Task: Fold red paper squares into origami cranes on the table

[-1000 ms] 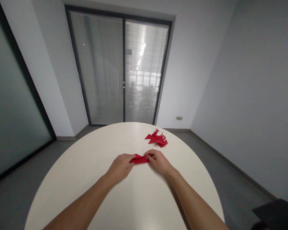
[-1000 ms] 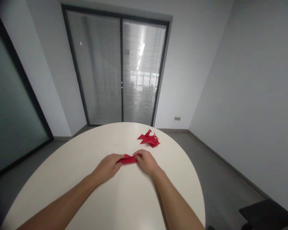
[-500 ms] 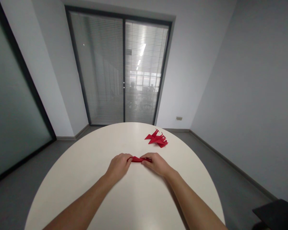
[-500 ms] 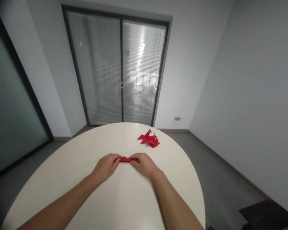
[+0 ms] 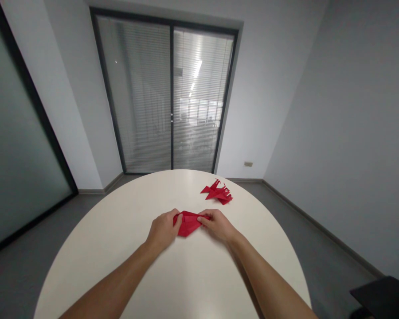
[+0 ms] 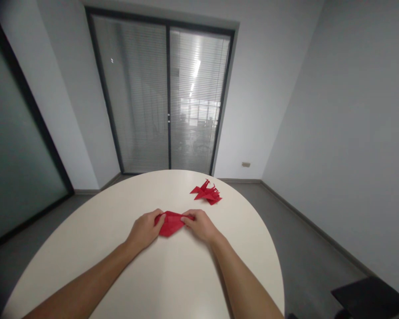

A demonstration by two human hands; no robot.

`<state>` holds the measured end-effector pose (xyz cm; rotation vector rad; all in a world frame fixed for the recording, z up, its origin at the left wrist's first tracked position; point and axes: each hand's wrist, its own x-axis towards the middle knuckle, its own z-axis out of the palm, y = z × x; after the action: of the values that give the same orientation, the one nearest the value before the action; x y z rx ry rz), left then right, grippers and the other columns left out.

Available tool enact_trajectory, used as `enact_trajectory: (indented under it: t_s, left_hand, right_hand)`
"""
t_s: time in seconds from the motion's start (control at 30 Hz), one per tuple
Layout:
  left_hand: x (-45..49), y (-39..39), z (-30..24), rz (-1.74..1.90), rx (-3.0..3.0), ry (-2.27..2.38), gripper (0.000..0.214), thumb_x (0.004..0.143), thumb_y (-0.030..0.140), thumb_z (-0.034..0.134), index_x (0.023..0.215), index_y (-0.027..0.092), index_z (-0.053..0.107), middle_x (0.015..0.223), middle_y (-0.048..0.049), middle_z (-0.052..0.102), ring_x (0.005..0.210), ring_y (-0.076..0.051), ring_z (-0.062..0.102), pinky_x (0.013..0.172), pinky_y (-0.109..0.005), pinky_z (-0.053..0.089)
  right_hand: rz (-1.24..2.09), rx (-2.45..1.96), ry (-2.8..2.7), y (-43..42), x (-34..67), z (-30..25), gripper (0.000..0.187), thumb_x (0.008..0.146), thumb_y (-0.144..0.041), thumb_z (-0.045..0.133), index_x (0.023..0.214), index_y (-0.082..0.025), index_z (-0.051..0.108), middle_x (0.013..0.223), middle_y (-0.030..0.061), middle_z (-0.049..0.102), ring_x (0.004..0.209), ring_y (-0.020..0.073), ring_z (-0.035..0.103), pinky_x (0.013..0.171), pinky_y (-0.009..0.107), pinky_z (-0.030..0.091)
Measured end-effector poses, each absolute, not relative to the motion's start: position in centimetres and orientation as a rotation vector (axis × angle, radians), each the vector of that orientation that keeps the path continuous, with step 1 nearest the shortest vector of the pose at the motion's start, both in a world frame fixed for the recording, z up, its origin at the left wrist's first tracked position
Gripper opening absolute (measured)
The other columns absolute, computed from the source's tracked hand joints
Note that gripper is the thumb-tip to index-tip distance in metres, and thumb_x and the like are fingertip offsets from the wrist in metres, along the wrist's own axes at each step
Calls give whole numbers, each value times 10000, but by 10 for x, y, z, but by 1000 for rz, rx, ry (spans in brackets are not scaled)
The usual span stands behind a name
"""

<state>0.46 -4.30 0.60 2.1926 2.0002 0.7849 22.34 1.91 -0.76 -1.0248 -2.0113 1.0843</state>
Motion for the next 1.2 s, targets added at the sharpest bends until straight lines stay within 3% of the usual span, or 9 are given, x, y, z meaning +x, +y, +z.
enact_trajectory:
  t_s: [0.2, 0.4, 0.53, 0.63, 0.8, 0.97, 1.13, 1.2]
  left_hand:
    - [4, -41, 7, 548, 2158, 2142, 390, 1011, 416, 369, 868, 227, 678, 832, -78, 752, 762, -227, 705, 605, -282, 387]
    - [1, -42, 8, 416, 2134, 2221, 396, 992, 425, 399, 860, 210, 704, 835, -90, 745, 786, -232, 699, 687, -309, 461]
    - [1, -42, 6, 662, 2341, 2141, 263, 959, 293, 466, 1002, 183, 701, 1065, -113, 726, 1042, -260, 637, 883, -370, 488]
    - [5, -42, -1, 823, 2499, 1819, 304, 960, 235, 452, 1159, 187, 676, 1289, -98, 656, 1197, -239, 574, 1047, -385, 442]
    - [10, -46, -12, 627, 2541, 1404, 478, 1016, 377, 390, 1467, 236, 458, 1522, -71, 484, 1404, -217, 436, 1184, -429, 324]
    - [9, -50, -9, 455, 2527, 1335, 537, 1024, 406, 353, 1531, 230, 354, 1602, -84, 336, 1498, -216, 271, 1227, -468, 222]
    - [10, -50, -6, 421, 2529, 1347, 554, 1010, 387, 387, 1536, 220, 340, 1612, -89, 311, 1507, -216, 244, 1235, -466, 197]
    - [10, -50, -8, 431, 2532, 1349, 539, 1007, 376, 393, 1523, 222, 361, 1604, -86, 335, 1502, -211, 261, 1235, -465, 195]
  right_hand:
    - [907, -1141, -2130, 23, 229, -14, 290, 886, -403, 587, 826, -151, 717, 708, 10, 668, 640, 140, 529, 597, 246, 388]
    - [678, -1188, -2243, 19, 232, -6, 334, 935, -357, 491, 794, -163, 724, 757, 32, 710, 681, 159, 577, 618, 252, 389]
    - [605, -1273, -2248, 19, 230, -4, 313, 918, -351, 522, 796, -175, 751, 780, 42, 739, 704, 171, 611, 628, 252, 401]
    - [562, -1341, -2229, 20, 227, -3, 288, 905, -349, 549, 804, -192, 769, 791, 45, 756, 703, 177, 629, 639, 257, 412]
    - [521, -1438, -2190, 18, 225, 2, 241, 891, -328, 581, 843, -207, 784, 842, 55, 779, 741, 186, 671, 686, 267, 439]
    - [467, -1502, -2192, 18, 226, 4, 220, 902, -316, 584, 879, -222, 782, 880, 54, 780, 788, 197, 685, 723, 275, 453]
    - [171, -1418, -2279, 12, 222, 9, 248, 926, -245, 552, 1051, -191, 758, 1052, 111, 738, 998, 249, 643, 877, 336, 452]
    - [202, -1227, -2356, 7, 217, 10, 289, 953, -223, 508, 1140, -181, 725, 1137, 117, 710, 1072, 239, 615, 950, 338, 439]
